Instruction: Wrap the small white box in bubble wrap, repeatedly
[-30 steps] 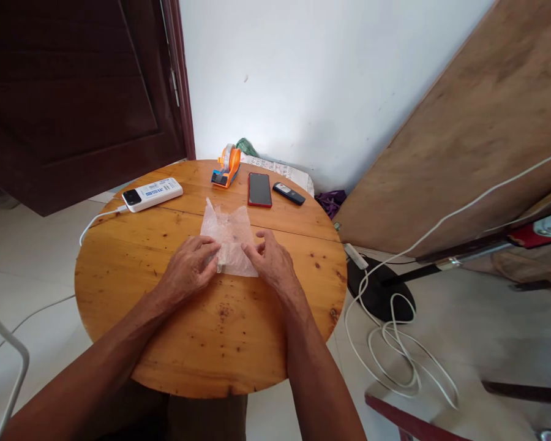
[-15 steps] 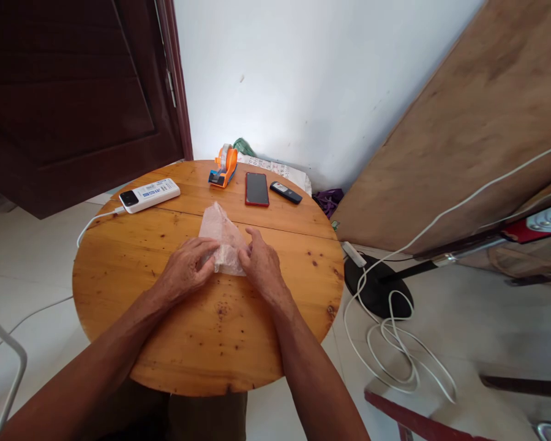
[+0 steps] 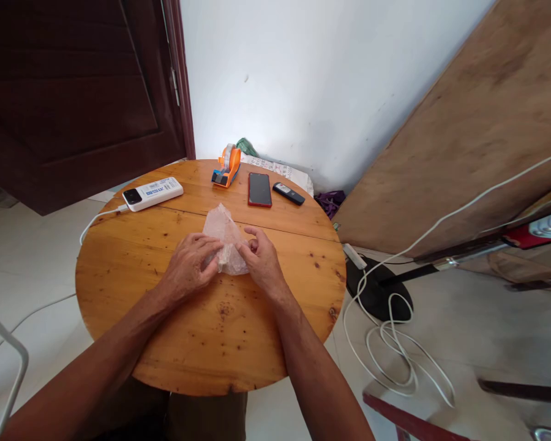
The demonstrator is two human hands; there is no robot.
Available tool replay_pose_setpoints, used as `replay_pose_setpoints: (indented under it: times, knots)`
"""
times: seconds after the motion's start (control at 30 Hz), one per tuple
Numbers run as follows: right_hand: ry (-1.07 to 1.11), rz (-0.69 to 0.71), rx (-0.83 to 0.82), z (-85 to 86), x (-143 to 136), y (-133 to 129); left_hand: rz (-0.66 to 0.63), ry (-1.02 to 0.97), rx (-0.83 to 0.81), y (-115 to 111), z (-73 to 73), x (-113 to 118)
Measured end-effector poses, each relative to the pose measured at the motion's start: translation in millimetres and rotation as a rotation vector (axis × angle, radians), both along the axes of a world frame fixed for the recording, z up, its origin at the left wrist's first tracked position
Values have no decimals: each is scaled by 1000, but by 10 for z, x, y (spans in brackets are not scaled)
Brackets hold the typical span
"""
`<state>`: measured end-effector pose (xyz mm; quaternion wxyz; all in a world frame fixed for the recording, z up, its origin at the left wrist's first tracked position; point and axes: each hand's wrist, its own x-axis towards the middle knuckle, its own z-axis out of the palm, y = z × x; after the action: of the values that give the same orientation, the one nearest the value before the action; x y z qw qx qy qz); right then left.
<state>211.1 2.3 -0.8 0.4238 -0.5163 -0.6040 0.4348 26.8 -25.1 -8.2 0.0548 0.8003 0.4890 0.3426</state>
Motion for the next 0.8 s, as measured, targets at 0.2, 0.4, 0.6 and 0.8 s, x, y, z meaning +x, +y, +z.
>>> replay_pose_setpoints:
  times: [0.2, 0.4, 0.6, 0.8]
  knots:
    - [297, 40, -124, -10, -77, -20, -52, -33, -11, 31, -22, -8]
    - [351, 121, -167, 54, -132, -74, -107, -70, -3, 49, -28, -7]
    - [394, 187, -168, 102, -114, -104, -93, -129, -88, 25, 16, -10]
    - [353, 270, -157, 96, -115, -109, -16, -289, -222, 17, -18, -13]
